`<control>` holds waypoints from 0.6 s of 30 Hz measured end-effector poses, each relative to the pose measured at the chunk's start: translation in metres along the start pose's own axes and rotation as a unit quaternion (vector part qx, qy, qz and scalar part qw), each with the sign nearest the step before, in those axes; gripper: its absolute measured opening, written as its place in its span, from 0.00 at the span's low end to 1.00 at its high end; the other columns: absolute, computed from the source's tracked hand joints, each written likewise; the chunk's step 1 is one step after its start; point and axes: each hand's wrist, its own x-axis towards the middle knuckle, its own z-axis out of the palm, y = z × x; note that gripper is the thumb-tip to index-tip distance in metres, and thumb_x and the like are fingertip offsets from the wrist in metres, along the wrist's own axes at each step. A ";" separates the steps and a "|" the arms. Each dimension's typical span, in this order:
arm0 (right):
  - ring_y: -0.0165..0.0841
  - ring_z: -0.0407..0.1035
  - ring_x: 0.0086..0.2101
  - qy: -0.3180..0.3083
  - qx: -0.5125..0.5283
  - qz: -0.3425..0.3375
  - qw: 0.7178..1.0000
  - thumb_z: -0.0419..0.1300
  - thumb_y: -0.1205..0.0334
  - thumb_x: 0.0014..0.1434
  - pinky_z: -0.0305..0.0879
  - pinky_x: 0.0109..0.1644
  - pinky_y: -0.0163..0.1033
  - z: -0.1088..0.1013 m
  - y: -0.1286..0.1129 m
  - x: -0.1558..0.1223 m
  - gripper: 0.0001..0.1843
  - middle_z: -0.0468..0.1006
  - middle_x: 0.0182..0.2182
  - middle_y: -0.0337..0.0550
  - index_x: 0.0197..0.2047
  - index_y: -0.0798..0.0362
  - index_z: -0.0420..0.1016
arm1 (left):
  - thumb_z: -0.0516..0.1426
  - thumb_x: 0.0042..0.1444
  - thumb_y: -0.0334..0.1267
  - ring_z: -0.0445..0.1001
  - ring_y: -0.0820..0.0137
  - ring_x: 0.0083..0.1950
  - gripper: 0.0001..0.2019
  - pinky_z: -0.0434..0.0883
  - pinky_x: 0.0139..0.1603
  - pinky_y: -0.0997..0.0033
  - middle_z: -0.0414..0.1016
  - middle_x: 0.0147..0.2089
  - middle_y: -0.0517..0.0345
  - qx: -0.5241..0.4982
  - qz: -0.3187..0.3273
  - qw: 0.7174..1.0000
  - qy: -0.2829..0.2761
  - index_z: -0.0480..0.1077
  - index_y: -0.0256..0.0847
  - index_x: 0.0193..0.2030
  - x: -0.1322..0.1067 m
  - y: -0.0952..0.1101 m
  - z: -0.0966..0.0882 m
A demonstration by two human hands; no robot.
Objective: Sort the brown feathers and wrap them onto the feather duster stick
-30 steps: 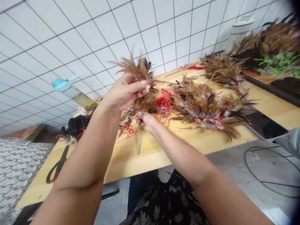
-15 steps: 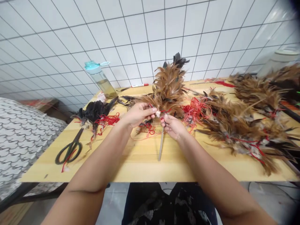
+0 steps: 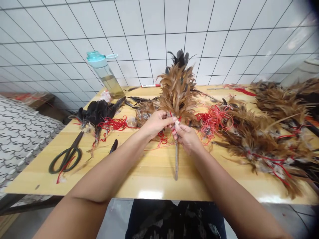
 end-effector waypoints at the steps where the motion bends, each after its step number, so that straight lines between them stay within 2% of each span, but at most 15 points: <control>1: 0.24 0.61 0.20 -0.001 -0.011 -0.008 1.000 0.67 0.51 0.50 0.53 0.25 0.32 0.000 0.000 0.000 0.16 0.71 0.20 0.37 0.25 0.55 0.72 | 0.70 0.42 0.47 0.64 0.78 0.22 0.18 0.60 0.24 0.78 0.69 0.20 0.60 0.002 0.002 1.000 0.003 0.72 0.33 0.25 -0.001 0.000 0.000; 7: 0.25 0.59 0.18 -0.003 -0.091 -0.040 0.995 0.63 0.52 0.54 0.56 0.24 0.33 0.003 0.003 0.002 0.15 0.68 0.16 0.35 0.23 0.53 0.70 | 0.70 0.39 0.45 0.62 0.79 0.21 0.17 0.58 0.23 0.77 0.68 0.19 0.60 0.011 -0.020 1.000 0.007 0.73 0.32 0.23 -0.006 0.000 -0.003; 14: 0.26 0.60 0.17 -0.017 -0.154 -0.062 0.986 0.60 0.50 0.54 0.57 0.25 0.34 0.004 0.004 0.002 0.16 0.66 0.14 0.33 0.24 0.52 0.68 | 0.72 0.32 0.43 0.61 0.79 0.20 0.18 0.57 0.22 0.77 0.68 0.18 0.62 0.011 -0.047 0.998 0.049 0.72 0.32 0.23 -0.012 0.005 0.000; 18: 0.26 0.60 0.18 -0.022 -0.169 -0.102 0.980 0.59 0.47 0.55 0.57 0.25 0.34 0.003 0.002 -0.001 0.18 0.67 0.15 0.34 0.25 0.52 0.67 | 0.70 0.35 0.46 0.62 0.78 0.21 0.19 0.58 0.24 0.76 0.69 0.20 0.60 0.023 -0.037 0.997 0.064 0.73 0.32 0.25 -0.014 0.006 0.004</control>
